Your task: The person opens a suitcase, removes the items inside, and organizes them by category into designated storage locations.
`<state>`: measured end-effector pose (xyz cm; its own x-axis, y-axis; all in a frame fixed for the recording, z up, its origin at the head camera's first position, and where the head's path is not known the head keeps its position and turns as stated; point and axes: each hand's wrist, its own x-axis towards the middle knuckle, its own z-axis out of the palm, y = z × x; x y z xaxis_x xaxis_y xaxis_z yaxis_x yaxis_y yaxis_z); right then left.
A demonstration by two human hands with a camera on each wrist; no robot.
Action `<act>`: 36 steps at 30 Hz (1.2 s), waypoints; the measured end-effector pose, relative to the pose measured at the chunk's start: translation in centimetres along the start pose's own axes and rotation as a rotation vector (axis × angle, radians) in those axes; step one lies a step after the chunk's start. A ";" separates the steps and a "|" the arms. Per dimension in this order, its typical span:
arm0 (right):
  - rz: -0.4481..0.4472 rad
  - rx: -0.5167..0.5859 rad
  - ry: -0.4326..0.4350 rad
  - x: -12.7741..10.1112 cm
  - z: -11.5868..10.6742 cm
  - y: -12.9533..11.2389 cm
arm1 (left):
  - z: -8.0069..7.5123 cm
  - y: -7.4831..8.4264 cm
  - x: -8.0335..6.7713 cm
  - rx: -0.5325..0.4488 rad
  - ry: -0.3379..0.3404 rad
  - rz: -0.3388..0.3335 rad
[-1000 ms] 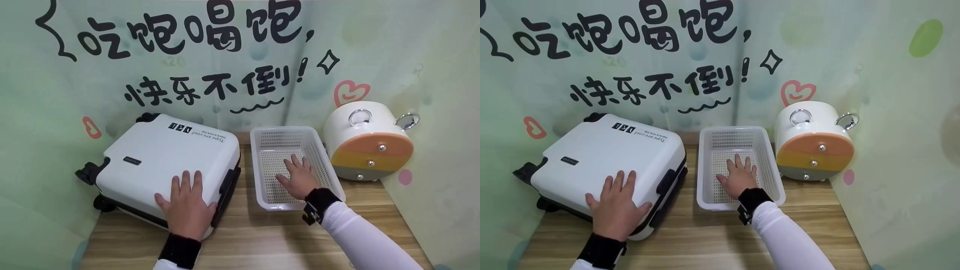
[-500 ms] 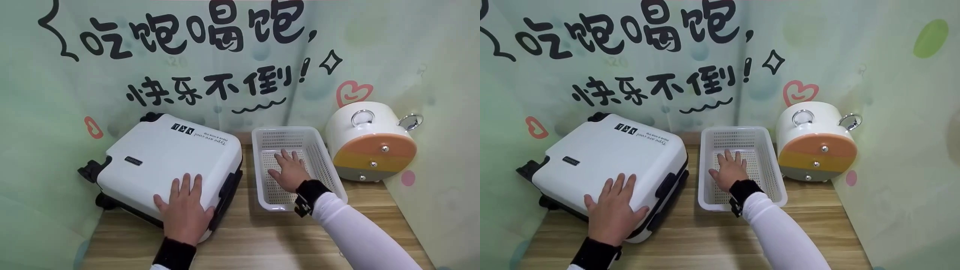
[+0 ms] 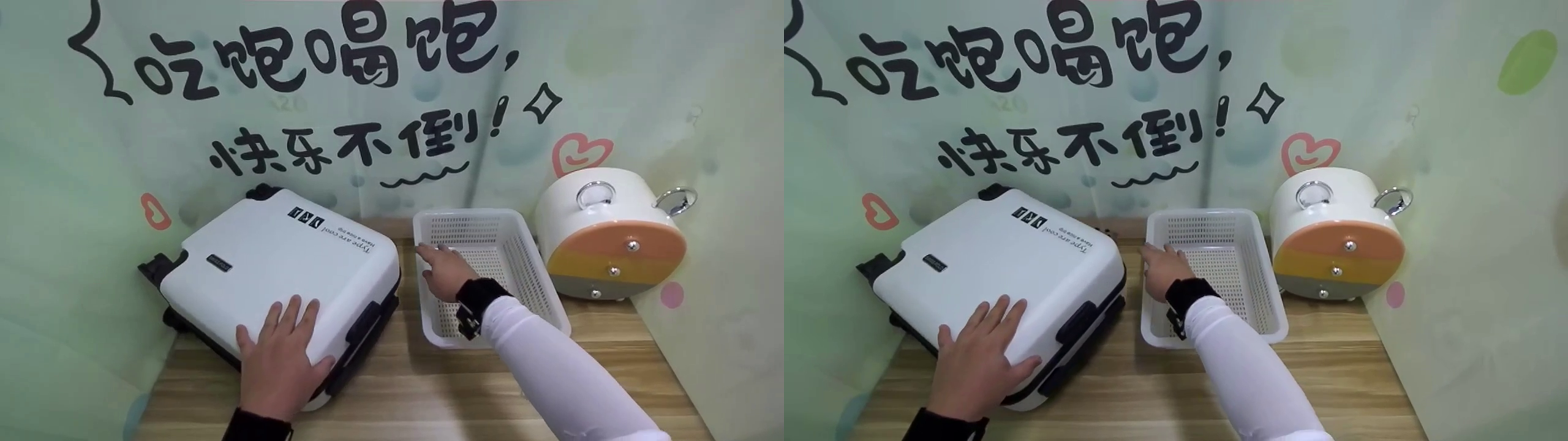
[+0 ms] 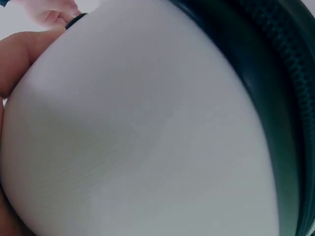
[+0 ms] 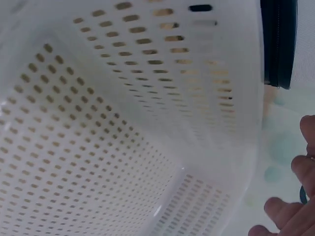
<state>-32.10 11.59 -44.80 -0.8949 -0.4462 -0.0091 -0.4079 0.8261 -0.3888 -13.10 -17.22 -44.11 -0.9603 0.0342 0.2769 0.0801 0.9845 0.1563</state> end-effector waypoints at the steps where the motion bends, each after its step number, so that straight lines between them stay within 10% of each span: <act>1: -0.017 -0.004 -0.011 0.4 0.0 -0.5 | -0.1 -0.2 -0.1 0.011 -0.006 0.005; 16: -0.076 -0.056 -0.135 4.3 1.7 -2.7 | -1.7 -4.1 -1.9 -0.016 -0.030 0.111; 23: -0.126 -0.078 -0.172 5.3 2.7 -3.2 | -2.8 -4.8 -1.9 -0.035 -0.109 0.051; 31: -0.183 -0.121 -0.197 5.9 3.0 -3.3 | -2.4 0.4 -1.2 -0.011 -0.145 -0.134; 36: -0.212 -0.106 -0.182 5.9 3.2 -3.1 | 0.3 4.4 1.5 0.031 -0.044 -0.148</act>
<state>-35.50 5.31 -46.54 -0.7444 -0.6591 -0.1069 -0.6075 0.7350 -0.3013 -14.26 -12.76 -43.26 -0.9719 -0.1050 0.2107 -0.0710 0.9840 0.1631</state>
